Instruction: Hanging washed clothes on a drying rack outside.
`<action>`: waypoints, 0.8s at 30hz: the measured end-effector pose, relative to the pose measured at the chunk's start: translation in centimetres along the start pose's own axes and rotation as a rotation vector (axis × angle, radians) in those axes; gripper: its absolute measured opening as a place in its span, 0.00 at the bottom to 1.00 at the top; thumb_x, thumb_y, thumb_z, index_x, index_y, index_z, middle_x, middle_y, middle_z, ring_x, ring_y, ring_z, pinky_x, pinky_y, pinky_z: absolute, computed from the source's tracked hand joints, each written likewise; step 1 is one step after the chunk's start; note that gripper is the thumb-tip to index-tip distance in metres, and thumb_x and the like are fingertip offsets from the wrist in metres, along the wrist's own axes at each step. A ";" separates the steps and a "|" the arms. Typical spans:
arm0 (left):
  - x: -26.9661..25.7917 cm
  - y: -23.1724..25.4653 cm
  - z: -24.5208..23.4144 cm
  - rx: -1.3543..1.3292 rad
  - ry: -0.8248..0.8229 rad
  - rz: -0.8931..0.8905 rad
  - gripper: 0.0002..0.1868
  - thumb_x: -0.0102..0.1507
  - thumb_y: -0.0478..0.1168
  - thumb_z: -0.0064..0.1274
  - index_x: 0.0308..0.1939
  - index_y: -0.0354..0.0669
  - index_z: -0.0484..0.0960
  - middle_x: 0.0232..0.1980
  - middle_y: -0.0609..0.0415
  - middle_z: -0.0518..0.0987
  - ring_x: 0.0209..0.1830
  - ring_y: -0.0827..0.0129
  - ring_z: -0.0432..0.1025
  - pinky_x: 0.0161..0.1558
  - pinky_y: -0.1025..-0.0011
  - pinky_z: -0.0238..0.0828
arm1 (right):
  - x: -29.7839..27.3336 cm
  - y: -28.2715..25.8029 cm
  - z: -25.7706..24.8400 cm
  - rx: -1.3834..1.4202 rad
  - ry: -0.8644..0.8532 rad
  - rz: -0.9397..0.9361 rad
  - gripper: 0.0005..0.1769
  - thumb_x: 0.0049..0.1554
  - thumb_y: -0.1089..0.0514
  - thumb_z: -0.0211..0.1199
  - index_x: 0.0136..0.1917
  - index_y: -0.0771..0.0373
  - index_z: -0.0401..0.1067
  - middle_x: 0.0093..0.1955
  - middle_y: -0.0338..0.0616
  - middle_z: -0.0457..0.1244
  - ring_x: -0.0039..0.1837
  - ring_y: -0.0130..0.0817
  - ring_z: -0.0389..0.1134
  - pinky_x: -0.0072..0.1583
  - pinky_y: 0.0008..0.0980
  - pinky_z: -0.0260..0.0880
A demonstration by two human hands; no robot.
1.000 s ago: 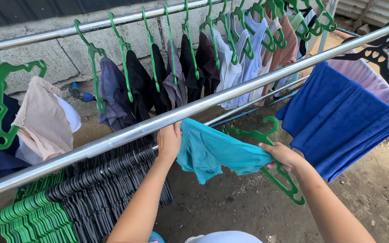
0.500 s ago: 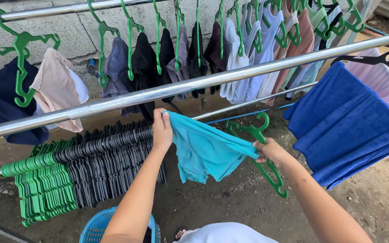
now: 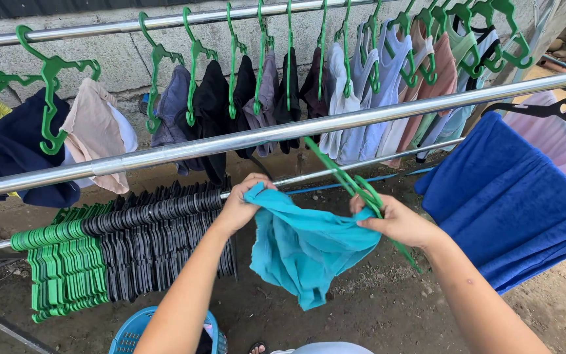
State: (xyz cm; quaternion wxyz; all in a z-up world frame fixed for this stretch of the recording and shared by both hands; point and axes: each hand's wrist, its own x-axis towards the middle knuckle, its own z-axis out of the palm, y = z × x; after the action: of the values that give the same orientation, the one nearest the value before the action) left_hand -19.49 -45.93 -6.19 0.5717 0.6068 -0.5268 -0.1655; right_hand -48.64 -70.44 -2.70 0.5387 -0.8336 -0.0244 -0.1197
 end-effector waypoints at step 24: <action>2.1 1.8 7.7 -0.623 0.529 -0.076 0.14 0.62 0.30 0.55 0.49 0.46 0.70 0.44 0.57 0.76 0.42 0.72 0.73 0.44 0.69 0.75 | 0.5 -1.8 8.2 1.043 -0.173 0.107 0.39 0.62 0.32 0.52 0.62 0.73 0.69 0.79 0.52 0.58 0.63 0.44 0.64 0.66 0.51 0.65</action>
State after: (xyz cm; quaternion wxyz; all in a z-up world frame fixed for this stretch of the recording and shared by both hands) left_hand -25.65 -51.26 -6.02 0.8372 0.4454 -0.2637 -0.1763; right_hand -47.08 -62.37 -4.21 0.8831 -0.4618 -0.0823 0.0051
